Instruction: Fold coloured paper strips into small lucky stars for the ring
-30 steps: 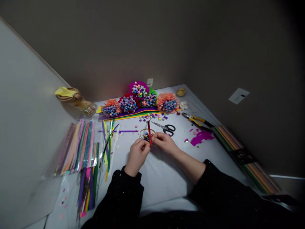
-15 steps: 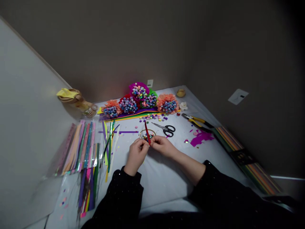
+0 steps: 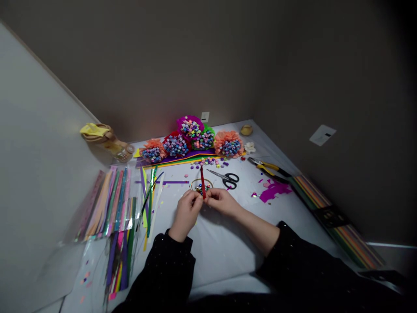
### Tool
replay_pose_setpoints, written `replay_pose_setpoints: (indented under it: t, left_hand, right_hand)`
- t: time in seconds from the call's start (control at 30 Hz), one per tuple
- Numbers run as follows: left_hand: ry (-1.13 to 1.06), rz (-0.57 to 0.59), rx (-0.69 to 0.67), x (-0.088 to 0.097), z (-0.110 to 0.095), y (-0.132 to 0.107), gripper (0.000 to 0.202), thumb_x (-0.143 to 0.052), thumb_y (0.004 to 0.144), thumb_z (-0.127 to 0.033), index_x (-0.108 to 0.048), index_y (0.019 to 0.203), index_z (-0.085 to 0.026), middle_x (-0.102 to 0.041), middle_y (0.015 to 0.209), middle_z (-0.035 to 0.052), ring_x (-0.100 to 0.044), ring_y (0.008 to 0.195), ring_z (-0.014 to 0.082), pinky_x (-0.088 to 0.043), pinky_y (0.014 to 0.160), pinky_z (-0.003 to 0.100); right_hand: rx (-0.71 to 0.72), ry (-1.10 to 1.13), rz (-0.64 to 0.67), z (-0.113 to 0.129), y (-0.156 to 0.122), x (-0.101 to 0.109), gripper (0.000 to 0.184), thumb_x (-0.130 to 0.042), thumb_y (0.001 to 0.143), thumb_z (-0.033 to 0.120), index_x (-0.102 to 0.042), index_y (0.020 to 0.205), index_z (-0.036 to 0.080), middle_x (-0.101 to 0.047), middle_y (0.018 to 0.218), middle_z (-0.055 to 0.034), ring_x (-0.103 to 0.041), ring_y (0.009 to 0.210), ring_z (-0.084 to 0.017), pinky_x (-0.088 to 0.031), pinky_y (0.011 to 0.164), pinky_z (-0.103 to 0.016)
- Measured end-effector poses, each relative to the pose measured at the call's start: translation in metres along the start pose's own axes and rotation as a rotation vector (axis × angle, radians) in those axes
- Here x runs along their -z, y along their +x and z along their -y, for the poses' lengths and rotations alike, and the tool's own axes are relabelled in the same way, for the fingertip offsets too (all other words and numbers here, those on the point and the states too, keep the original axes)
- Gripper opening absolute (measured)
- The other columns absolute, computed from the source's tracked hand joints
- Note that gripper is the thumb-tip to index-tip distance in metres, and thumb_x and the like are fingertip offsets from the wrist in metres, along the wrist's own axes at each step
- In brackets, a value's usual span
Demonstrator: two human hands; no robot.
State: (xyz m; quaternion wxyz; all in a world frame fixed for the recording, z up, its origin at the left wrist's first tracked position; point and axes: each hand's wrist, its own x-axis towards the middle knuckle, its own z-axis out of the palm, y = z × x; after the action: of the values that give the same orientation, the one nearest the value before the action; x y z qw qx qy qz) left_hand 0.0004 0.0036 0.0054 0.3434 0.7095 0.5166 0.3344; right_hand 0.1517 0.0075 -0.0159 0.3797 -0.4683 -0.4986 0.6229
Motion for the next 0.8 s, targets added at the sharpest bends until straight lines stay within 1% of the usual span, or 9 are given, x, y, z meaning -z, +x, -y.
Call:
replay_pose_setpoints:
  t: [0.07,0.13,0.27,0.37,0.47,0.63,0.8]
  left_hand:
    - [-0.002,0.011,-0.008,0.001,0.001,0.000,0.016,-0.047,0.082,-0.021,-0.054,0.068,-0.017,-0.055,0.072,0.0012,-0.053,0.071,0.0143,-0.040,0.065,0.024]
    - [-0.025,-0.003,0.000,0.004,0.003,0.001,0.016,-0.047,0.083,-0.022,-0.055,0.069,-0.017,-0.056,0.072,0.0011,-0.053,0.071,0.0140,-0.040,0.065,0.024]
    - [-0.125,-0.037,0.088,0.008,0.006,0.002,0.019,-0.049,0.084,-0.028,-0.058,0.073,-0.016,-0.058,0.073,0.0011,-0.053,0.071,0.0136,-0.040,0.065,0.023]
    - [-0.228,0.022,0.146,0.007,0.007,0.002,0.020,-0.053,0.082,-0.033,-0.061,0.076,-0.015,-0.060,0.076,0.0022,-0.055,0.074,0.0145,-0.042,0.068,0.023]
    - [-0.308,0.066,0.178,0.003,0.008,0.002,0.022,-0.056,0.079,-0.035,-0.062,0.079,-0.014,-0.062,0.077,0.0027,-0.055,0.074,0.0150,-0.043,0.070,0.025]
    - [-0.360,0.058,0.188,0.001,0.010,0.002,0.022,-0.059,0.077,-0.035,-0.063,0.077,-0.014,-0.062,0.074,0.0018,-0.055,0.070,0.0141,-0.043,0.068,0.025]
    - [-0.391,0.062,0.190,0.000,0.012,0.002,0.020,-0.062,0.075,-0.033,-0.063,0.078,-0.014,-0.062,0.075,0.0015,-0.055,0.071,0.0135,-0.043,0.067,0.024]
  right_hand:
    - [-0.003,0.009,-0.007,0.001,0.000,0.001,0.016,-0.061,0.067,0.029,-0.053,0.064,0.016,-0.046,0.053,0.0051,-0.035,0.048,-0.007,-0.027,0.048,-0.021]
    - [0.014,0.022,-0.018,0.003,-0.001,0.001,0.017,-0.061,0.068,0.030,-0.052,0.063,0.016,-0.044,0.053,0.0056,-0.034,0.048,-0.006,-0.026,0.047,-0.021]
    - [0.024,0.059,-0.048,0.004,0.000,0.005,0.021,-0.061,0.070,0.034,-0.051,0.064,0.016,-0.041,0.050,0.0068,-0.031,0.046,-0.006,-0.024,0.045,-0.020]
    - [0.017,0.086,-0.060,0.004,0.000,0.006,0.022,-0.061,0.070,0.036,-0.051,0.066,0.016,-0.041,0.049,0.0073,-0.030,0.044,-0.006,-0.023,0.044,-0.020]
    - [0.041,0.096,-0.052,0.005,0.000,0.005,0.022,-0.062,0.069,0.035,-0.051,0.064,0.016,-0.042,0.050,0.0067,-0.032,0.045,-0.006,-0.023,0.045,-0.020]
    - [0.071,0.047,-0.062,0.006,-0.001,0.004,0.020,-0.062,0.068,0.032,-0.051,0.062,0.016,-0.043,0.053,0.0057,-0.034,0.049,-0.007,-0.026,0.048,-0.021]
    - [0.077,0.023,-0.076,0.004,0.000,0.003,0.018,-0.061,0.067,0.031,-0.051,0.062,0.017,-0.046,0.054,0.0052,-0.038,0.051,-0.008,-0.029,0.051,-0.021]
